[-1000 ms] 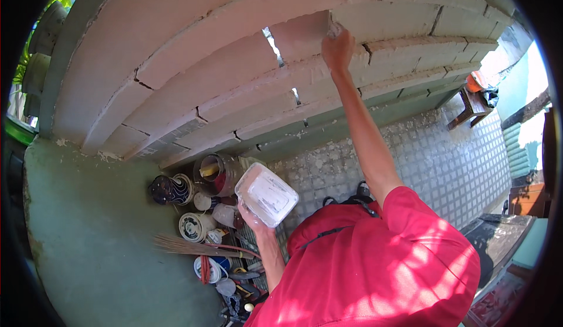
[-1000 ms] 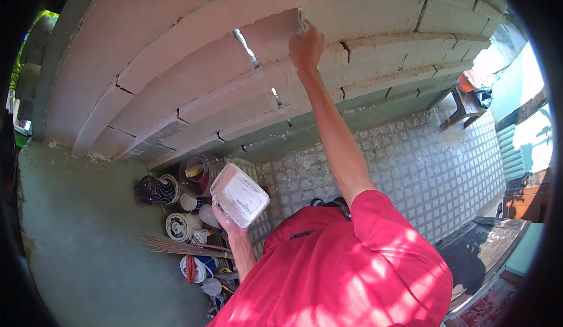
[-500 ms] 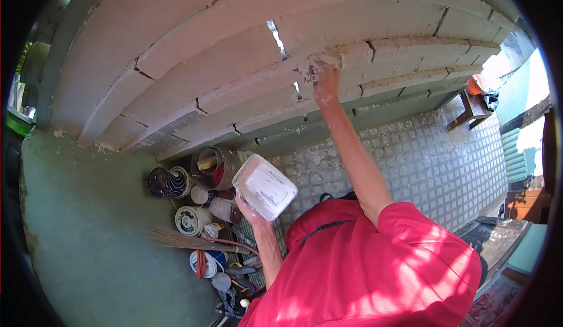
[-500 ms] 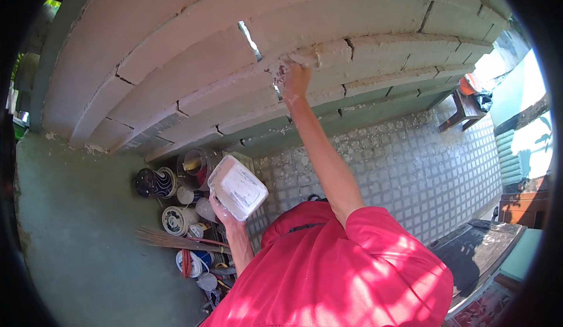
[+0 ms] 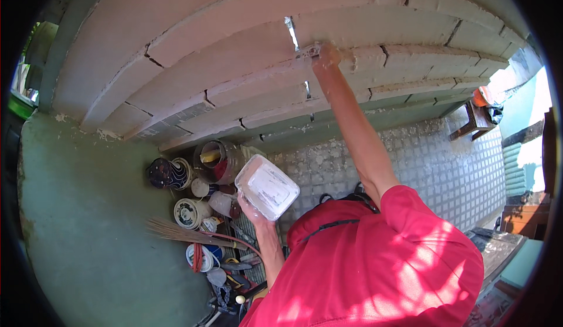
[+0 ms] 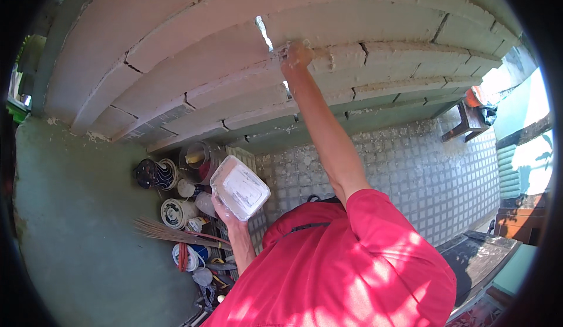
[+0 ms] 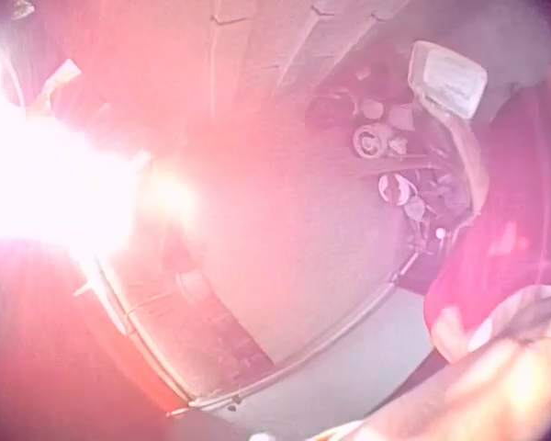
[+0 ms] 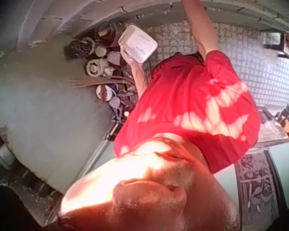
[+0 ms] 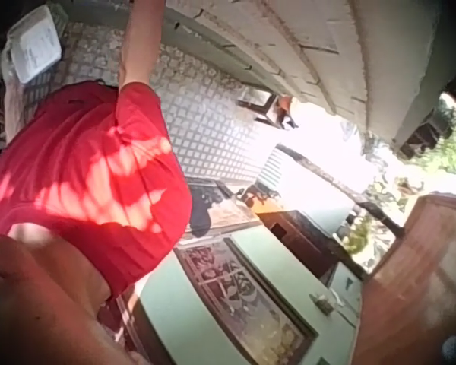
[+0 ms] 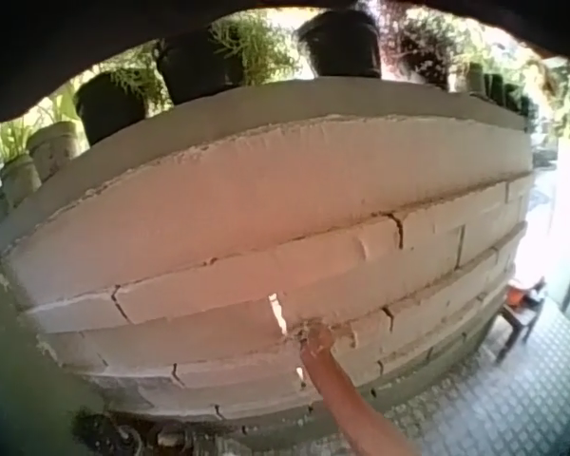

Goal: Applying plaster or cement mixture to the cracks and gaps in a brick wall using hands and a small container.

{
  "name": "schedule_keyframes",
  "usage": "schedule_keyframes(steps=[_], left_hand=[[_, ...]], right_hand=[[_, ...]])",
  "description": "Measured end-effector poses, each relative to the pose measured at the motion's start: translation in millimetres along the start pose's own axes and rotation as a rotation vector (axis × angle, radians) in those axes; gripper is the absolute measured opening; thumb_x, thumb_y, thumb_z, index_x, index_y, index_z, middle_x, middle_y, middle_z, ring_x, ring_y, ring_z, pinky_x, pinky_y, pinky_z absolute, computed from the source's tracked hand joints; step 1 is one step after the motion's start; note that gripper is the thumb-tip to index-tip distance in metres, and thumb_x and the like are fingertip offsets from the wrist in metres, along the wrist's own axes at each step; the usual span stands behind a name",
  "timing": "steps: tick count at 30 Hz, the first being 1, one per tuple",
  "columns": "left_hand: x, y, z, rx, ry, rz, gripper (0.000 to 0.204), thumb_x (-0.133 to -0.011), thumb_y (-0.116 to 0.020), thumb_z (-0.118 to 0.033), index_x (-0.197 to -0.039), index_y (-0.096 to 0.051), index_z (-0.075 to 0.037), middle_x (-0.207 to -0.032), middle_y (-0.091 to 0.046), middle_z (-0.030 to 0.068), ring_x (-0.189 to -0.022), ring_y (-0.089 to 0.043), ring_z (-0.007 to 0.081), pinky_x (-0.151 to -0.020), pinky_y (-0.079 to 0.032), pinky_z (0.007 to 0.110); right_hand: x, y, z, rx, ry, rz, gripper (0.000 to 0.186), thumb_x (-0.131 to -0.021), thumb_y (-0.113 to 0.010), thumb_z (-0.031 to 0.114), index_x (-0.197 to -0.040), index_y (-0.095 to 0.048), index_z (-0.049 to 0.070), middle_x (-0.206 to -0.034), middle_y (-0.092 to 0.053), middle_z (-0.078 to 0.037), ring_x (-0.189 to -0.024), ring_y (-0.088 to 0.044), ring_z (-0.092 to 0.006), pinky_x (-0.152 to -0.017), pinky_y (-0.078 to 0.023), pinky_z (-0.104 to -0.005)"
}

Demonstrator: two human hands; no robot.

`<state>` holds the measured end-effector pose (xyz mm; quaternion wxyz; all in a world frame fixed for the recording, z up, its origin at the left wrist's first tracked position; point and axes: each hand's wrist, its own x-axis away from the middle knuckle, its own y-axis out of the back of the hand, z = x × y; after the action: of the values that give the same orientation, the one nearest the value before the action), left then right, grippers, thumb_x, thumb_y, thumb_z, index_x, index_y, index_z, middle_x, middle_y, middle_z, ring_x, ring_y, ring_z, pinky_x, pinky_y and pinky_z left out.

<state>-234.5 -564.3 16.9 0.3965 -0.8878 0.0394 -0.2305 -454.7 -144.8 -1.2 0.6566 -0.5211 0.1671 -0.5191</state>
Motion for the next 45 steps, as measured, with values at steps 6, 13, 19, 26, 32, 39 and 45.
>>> schedule_keyframes(steps=[6,13,19,26,32,39,45], left_hand=[[16.4,33.3,-15.1,0.037,-0.071,-0.111,0.050,-0.092,-0.036,-0.042,-0.124,-0.049,-0.006,-0.120,-0.056,0.0088,-0.106,-0.057,0.0275,-0.090,-0.047,0.040],[26.2,36.0,-15.3,0.035,-0.066,-0.171,0.049,-0.092,-0.036,-0.042,-0.124,-0.049,-0.007,-0.120,-0.056,0.0084,-0.106,-0.056,0.0275,-0.091,-0.046,0.039],[30.3,27.8,-10.7,0.045,-0.063,-0.146,0.049,-0.092,-0.036,-0.042,-0.124,-0.049,-0.007,-0.121,-0.055,0.0084,-0.107,-0.056,0.0273,-0.091,-0.046,0.039],[18.6,34.5,-8.0,0.008,-0.056,-0.136,0.049,-0.092,-0.035,-0.041,-0.124,-0.049,-0.007,-0.120,-0.056,0.0084,-0.107,-0.056,0.0273,-0.091,-0.046,0.039],[15.6,17.9,-6.3,-0.028,-0.025,-0.075,0.049,-0.093,-0.035,-0.042,-0.124,-0.049,-0.006,-0.119,-0.056,0.0085,-0.105,-0.057,0.0266,-0.090,-0.047,0.039],[21.0,20.9,-1.0,-0.026,-0.024,-0.064,0.048,-0.093,-0.035,-0.041,-0.122,-0.051,-0.006,-0.118,-0.057,0.0082,-0.105,-0.057,0.0261,-0.089,-0.048,0.039],[28.9,24.5,-4.9,-0.017,-0.051,-0.138,0.049,-0.093,-0.035,-0.041,-0.122,-0.050,-0.006,-0.119,-0.057,0.0083,-0.105,-0.057,0.0268,-0.089,-0.047,0.038]], right_hand=[[114.1,-56.7,12.6,0.345,0.056,0.213,0.018,-0.082,-0.052,-0.003,-0.099,-0.056,0.003,-0.081,-0.057,-0.009,-0.077,-0.061,-0.0225,-0.055,-0.049,-0.0363],[143.2,-0.5,44.9,0.336,-0.006,0.514,0.024,-0.074,-0.052,-0.010,-0.095,-0.059,-0.001,-0.077,-0.057,-0.006,-0.061,-0.060,-0.0191,-0.047,-0.046,-0.0303],[118.6,-4.9,31.0,0.340,0.236,0.197,0.007,-0.074,-0.053,-0.005,-0.072,-0.056,0.001,-0.065,-0.053,-0.004,-0.058,-0.053,-0.0111,-0.044,-0.038,-0.0255],[168.0,-26.8,35.0,0.945,0.530,0.353,0.010,-0.071,-0.051,0.000,-0.073,-0.057,-0.008,-0.064,-0.058,-0.018,-0.063,-0.059,-0.0230,-0.058,-0.044,-0.0390],[139.4,4.5,72.0,0.896,0.786,0.345,0.021,-0.069,-0.053,0.004,-0.084,-0.062,-0.007,-0.069,-0.061,-0.021,-0.070,-0.062,-0.0349,-0.064,-0.045,-0.0416],[108.5,1.8,31.7,1.246,0.947,0.099,0.031,-0.065,-0.051,-0.001,-0.093,-0.063,-0.005,-0.079,-0.061,-0.027,-0.077,-0.058,-0.0452,-0.073,-0.045,-0.0490],[187.0,-24.1,0.4,0.997,0.827,0.421,0.023,-0.065,-0.052,-0.002,-0.085,-0.063,-0.006,-0.075,-0.060,-0.028,-0.079,-0.058,-0.0446,-0.071,-0.046,-0.0453]])
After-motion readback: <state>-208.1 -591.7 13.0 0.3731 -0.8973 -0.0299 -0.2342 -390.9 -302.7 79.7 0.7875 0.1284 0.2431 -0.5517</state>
